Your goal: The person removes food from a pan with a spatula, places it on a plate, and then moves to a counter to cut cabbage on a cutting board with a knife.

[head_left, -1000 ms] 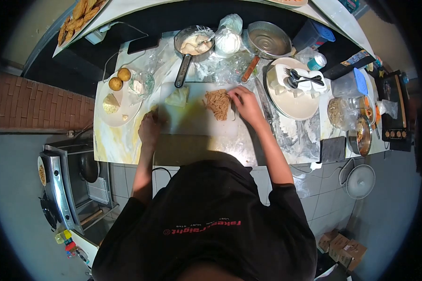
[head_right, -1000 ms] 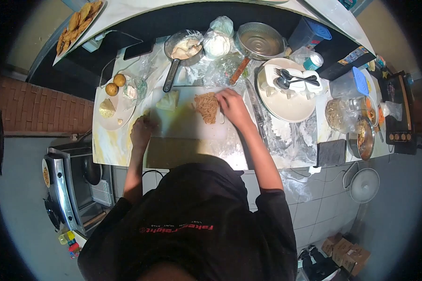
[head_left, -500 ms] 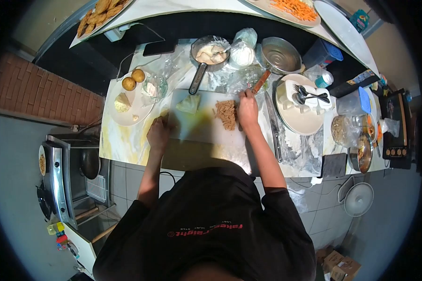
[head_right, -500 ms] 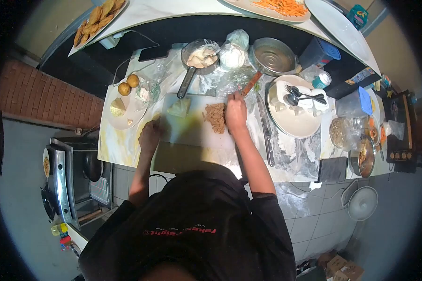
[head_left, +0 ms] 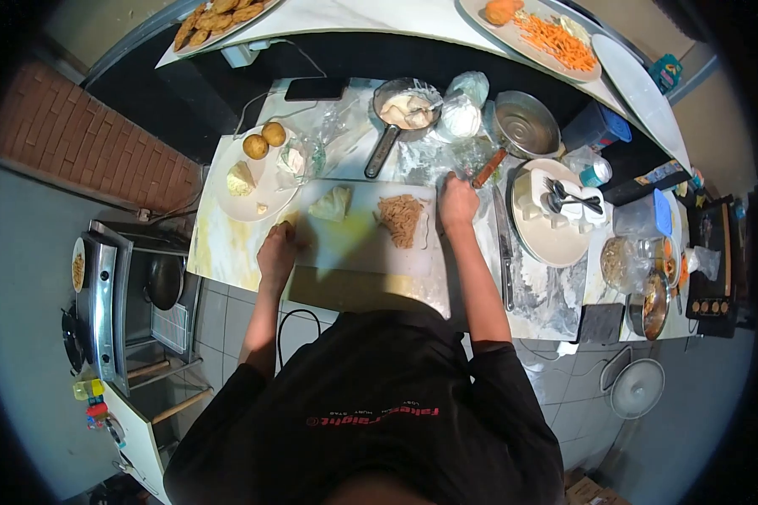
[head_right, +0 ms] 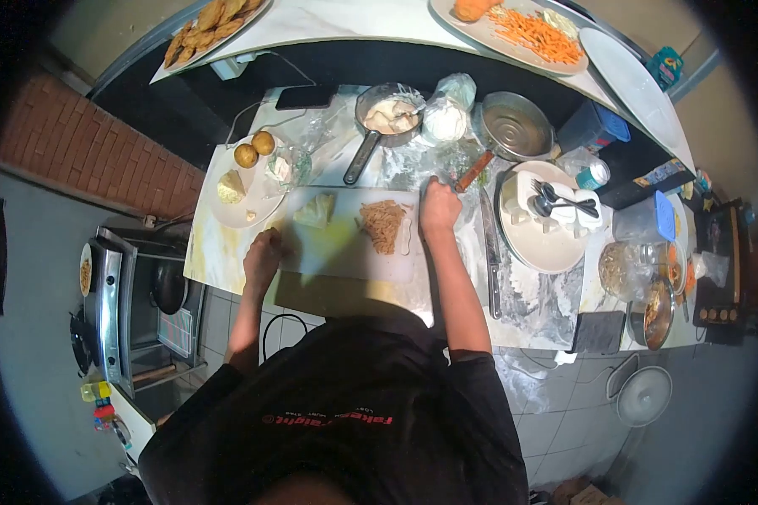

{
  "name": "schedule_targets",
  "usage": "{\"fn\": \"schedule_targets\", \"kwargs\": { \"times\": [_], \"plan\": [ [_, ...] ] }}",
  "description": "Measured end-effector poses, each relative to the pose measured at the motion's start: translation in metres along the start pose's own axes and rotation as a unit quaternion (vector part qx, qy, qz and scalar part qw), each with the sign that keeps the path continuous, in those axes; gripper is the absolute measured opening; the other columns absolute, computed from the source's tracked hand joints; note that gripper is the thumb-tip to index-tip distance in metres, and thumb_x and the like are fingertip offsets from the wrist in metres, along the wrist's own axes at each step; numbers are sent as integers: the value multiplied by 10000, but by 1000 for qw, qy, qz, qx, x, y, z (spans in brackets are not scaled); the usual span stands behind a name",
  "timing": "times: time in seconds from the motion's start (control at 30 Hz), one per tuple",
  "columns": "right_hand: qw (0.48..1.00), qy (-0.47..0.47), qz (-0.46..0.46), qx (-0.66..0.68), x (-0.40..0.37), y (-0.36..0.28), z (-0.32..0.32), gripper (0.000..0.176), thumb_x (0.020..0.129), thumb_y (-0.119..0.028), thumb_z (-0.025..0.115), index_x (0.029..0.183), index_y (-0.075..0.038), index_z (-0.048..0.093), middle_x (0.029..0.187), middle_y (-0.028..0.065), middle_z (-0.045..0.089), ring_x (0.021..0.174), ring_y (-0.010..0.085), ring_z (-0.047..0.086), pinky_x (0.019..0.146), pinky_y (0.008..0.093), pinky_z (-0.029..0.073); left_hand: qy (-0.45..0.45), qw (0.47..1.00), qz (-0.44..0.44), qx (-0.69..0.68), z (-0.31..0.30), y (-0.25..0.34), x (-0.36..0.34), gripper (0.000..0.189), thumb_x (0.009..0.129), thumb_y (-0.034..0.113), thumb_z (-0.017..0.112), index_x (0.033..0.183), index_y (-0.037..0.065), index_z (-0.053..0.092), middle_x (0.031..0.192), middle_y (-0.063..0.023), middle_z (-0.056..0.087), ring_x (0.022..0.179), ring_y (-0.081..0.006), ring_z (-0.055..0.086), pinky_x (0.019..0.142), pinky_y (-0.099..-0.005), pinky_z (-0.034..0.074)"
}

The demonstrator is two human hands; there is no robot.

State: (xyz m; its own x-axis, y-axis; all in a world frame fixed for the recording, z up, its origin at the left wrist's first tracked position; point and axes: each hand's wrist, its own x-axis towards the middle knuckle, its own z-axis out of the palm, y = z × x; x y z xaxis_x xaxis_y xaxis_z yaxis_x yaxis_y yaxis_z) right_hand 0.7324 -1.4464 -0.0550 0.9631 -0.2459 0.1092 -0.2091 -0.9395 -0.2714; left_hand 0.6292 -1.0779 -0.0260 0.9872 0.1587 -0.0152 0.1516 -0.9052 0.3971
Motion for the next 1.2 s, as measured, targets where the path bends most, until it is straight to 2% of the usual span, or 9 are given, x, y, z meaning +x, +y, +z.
{"fn": "schedule_targets", "kwargs": {
  "times": [0.17,0.3,0.4,0.47,0.5,0.6,1.0,1.13,1.2],
  "plan": [
    [999,36,-22,15,-4,5,1,182,947,-244,578,952,-73,638,768,214,696,724,411,697,640,518,561,-12,999,-26,-24,3,-6,2,296,793,220,760,1029,86,644,1030,-124,678,976,-371,650,803,-459,513],
    [1000,20,-22,8,-17,-6,-25,153,944,-217,594,953,-72,642,740,203,688,722,397,699,637,498,552,-32,998,-49,-23,-13,12,0,316,802,226,748,1045,52,644,1078,-143,673,1013,-389,644,832,-487,515],
    [987,3,-81,141,-27,-19,-43,126,925,-170,632,952,-53,670,724,195,678,713,380,695,637,457,537,-40,998,-39,-24,-14,9,0,270,850,217,696,1060,55,647,1092,-154,669,1017,-398,643,838,-497,518],
    [956,-91,-100,259,-24,-25,-46,148,899,-181,658,975,-62,703,766,201,682,743,421,669,717,480,534,-38,999,-26,-19,-12,8,1,248,874,215,667,1065,59,650,1095,-158,667,1014,-402,643,838,-502,518],
    [946,-71,-120,293,-24,-27,-40,143,897,-151,654,958,-46,729,824,224,677,799,419,664,744,458,522,-37,999,-30,-27,-11,9,1,231,884,205,642,1062,58,650,1096,-158,668,1006,-405,645,834,-502,520],
    [925,-109,-206,299,-22,-27,-37,138,902,-115,633,941,-31,735,896,245,673,851,409,661,760,435,519,-33,998,-35,-36,-12,10,2,221,880,186,631,1056,54,651,1091,-157,670,993,-406,649,828,-500,522],
    [955,-14,-70,286,-88,32,-75,142,912,-25,570,989,28,676,913,222,638,835,408,636,779,452,499,-37,999,6,-30,12,36,-4,369,773,277,788,1018,53,628,1069,-140,657,962,-385,658,813,-498,527],
    [978,-6,-30,207,-119,60,-75,182,900,-31,582,1062,12,651,1001,220,600,956,416,596,853,478,475,-63,997,18,-51,17,71,-7,351,771,270,790,984,48,622,1039,-147,657,968,-390,651,824,-497,527],
    [988,73,-23,133,-131,69,-79,205,889,-31,596,1088,3,630,1076,228,582,1020,425,561,876,484,465,-55,997,40,-40,14,81,-11,332,794,265,778,968,37,611,1011,-154,656,947,-390,648,812,-480,522]
  ]
}}
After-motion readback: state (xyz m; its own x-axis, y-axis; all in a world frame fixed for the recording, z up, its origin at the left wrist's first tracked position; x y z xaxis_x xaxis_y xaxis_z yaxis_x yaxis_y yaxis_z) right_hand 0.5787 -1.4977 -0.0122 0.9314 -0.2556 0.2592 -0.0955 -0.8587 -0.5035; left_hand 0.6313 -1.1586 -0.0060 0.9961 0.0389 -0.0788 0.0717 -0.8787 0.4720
